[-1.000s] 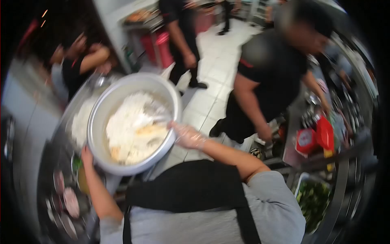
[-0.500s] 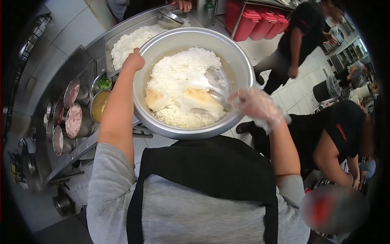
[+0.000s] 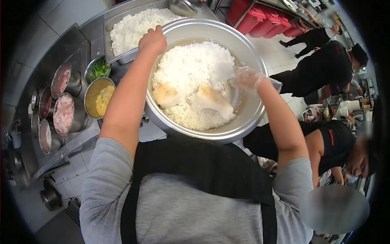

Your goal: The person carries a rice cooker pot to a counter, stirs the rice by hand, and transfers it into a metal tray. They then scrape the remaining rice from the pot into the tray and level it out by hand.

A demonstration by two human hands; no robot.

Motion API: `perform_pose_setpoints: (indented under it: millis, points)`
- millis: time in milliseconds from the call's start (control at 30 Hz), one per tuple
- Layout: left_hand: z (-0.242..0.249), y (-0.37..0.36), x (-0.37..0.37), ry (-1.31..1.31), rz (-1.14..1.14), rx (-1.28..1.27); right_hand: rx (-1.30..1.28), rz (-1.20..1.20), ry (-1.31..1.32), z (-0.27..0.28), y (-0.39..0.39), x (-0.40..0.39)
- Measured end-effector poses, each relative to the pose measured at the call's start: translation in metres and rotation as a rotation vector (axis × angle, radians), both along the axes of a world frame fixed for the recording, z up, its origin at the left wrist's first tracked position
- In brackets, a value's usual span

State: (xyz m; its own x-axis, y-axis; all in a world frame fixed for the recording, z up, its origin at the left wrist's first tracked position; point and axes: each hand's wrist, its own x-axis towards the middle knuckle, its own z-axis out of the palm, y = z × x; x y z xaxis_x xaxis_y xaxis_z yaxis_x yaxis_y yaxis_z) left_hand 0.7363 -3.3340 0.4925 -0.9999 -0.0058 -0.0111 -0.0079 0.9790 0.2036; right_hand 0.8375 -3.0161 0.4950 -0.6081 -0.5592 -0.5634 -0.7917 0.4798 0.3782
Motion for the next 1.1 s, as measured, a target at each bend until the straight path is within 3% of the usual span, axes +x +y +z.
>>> perform_pose_setpoints:
  millis: [133, 233, 267, 333, 400, 467, 533, 600, 833, 900, 1000, 1100]
  points:
    - [0.0, 0.001, 0.001, 0.04, 0.02, 0.049, -0.013, -0.388, -0.215, 0.032, -0.014, -0.004]
    - [-0.007, -0.002, -0.006, 0.086, 0.029, 0.108, -0.208, -0.389, 0.045, 0.006, -0.005, -0.036]
    - [-0.008, -0.004, -0.006, 0.091, 0.034, 0.128, -0.294, -0.344, 0.2, -0.045, 0.015, -0.061]
    - [-0.003, -0.003, -0.002, 0.088, 0.039, 0.141, -0.445, -0.532, 0.253, -0.045, 0.005, -0.088]
    - [-0.001, -0.004, -0.001, 0.114, 0.044, 0.154, -0.565, -1.028, 0.027, -0.033, -0.022, -0.101]
    - [-0.002, -0.002, 0.0, 0.127, 0.065, 0.155, -1.116, -1.131, -0.107, -0.112, 0.005, -0.134]
    - [0.002, 0.003, 0.002, 0.118, 0.09, 0.121, -1.438, -1.264, -0.356, -0.123, -0.005, -0.149]
    - [0.003, 0.006, 0.001, 0.115, 0.108, 0.113, -1.486, -1.453, -0.715, -0.11, -0.014, -0.159]
    - [-0.002, 0.004, -0.003, 0.107, 0.152, 0.157, -1.506, -0.672, -1.002, -0.06, -0.093, -0.102]
    - [-0.005, -0.006, -0.018, 0.009, 0.13, 0.202, -1.149, -0.344, -0.219, -0.081, -0.114, -0.061]
    - [-0.005, -0.015, -0.027, -0.09, 0.131, 0.243, -0.593, -0.206, -0.299, -0.006, -0.151, -0.003]
    - [0.001, -0.002, -0.012, -0.044, 0.191, 0.131, -0.65, -0.162, -0.248, -0.008, -0.118, -0.006]
